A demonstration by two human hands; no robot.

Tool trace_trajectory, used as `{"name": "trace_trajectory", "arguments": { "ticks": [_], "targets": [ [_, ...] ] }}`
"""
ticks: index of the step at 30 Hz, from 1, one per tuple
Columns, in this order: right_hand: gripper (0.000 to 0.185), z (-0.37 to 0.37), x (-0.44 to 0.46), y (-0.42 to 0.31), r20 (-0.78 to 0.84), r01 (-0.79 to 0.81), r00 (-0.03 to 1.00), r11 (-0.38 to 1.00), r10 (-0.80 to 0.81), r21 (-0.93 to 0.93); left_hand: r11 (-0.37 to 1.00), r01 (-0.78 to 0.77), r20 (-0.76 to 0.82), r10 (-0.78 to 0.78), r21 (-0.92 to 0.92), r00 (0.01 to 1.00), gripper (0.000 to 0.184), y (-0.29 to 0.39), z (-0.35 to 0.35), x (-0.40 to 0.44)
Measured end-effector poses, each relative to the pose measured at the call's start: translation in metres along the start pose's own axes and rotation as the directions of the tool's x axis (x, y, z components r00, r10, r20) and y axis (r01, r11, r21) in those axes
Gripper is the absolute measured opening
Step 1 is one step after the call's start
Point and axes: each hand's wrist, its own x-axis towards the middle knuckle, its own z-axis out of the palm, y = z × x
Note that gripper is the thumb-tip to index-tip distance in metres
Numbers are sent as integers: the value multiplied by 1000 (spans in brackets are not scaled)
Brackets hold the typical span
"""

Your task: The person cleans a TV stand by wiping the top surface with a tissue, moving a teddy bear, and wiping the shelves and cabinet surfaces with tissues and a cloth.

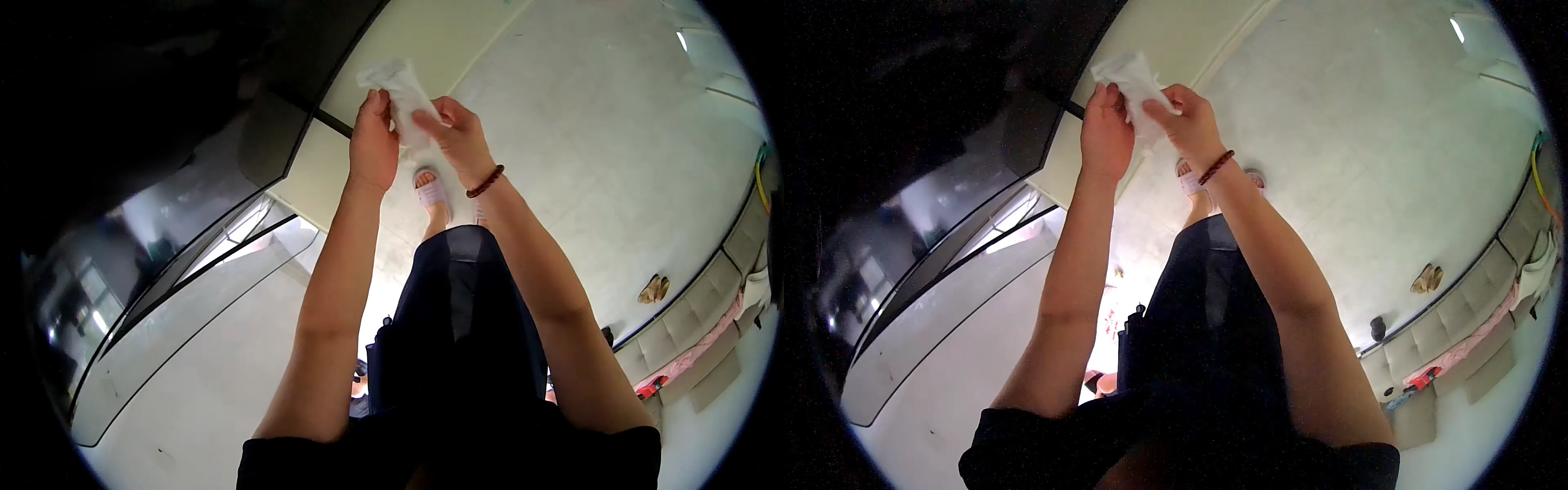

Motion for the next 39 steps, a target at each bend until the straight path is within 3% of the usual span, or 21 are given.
{"name": "trace_trajectory", "arguments": {
  "ticks": [2,3,4,6,7,10,13,16,18,20,23,27,30,33,34,36,38,39],
  "targets": [
    [32,-2,0,-8,128,-239,971,868,203,435,998,-64,54,64,-11,996,41,0,-13,6],
    [17,-2,-3,-15,123,-263,964,767,237,586,994,-109,101,107,22,989,40,1,-15,4],
    [17,0,-5,-19,140,-276,960,722,244,634,986,-156,152,147,51,978,39,3,-17,3],
    [15,0,-5,-25,170,-293,953,628,249,721,995,-84,134,77,46,988,39,3,-20,4],
    [15,-1,-6,-26,173,-299,953,668,250,681,998,-48,126,42,44,991,40,3,-19,4],
    [13,-8,-12,-25,191,-329,944,739,268,588,956,-143,94,123,258,988,35,4,-8,-10],
    [12,-12,-19,-25,156,-297,955,774,254,559,857,-84,135,17,508,991,29,3,-13,-14],
    [14,-19,-34,-33,-23,-167,975,792,222,586,1000,15,31,-16,25,999,25,-8,-17,-10],
    [15,-42,-43,-39,-140,-84,961,734,238,674,976,123,84,-109,-182,990,27,-12,-17,-9],
    [21,-65,-52,-55,-100,-44,977,631,190,774,903,259,163,-215,-343,963,35,-12,-16,-13],
    [33,-116,-66,-64,12,-35,999,506,50,862,845,404,328,-293,-350,898,39,-18,-6,-14],
    [33,-143,-63,-58,43,-79,995,417,94,905,756,503,510,-262,-418,819,41,-18,3,-13],
    [35,-147,-64,-65,33,-89,990,420,139,903,827,452,426,-295,-335,855,42,-21,25,-12],
    [42,-146,-62,-62,67,-146,982,491,174,859,784,510,562,-258,-353,785,43,-36,23,-2],
    [44,-139,-60,-67,75,-159,980,509,182,846,796,503,535,-278,-338,798,43,-37,30,-4],
    [47,-138,-51,-23,269,-360,933,564,240,743,813,494,475,-319,-307,820,43,-42,47,-11],
    [45,-122,-65,-50,156,-324,946,787,285,525,855,466,430,-341,-227,836,41,-40,68,-22],
    [41,-120,-67,-57,134,-313,948,758,290,572,872,453,405,-352,-184,844,40,-36,76,-28]
  ]
}}
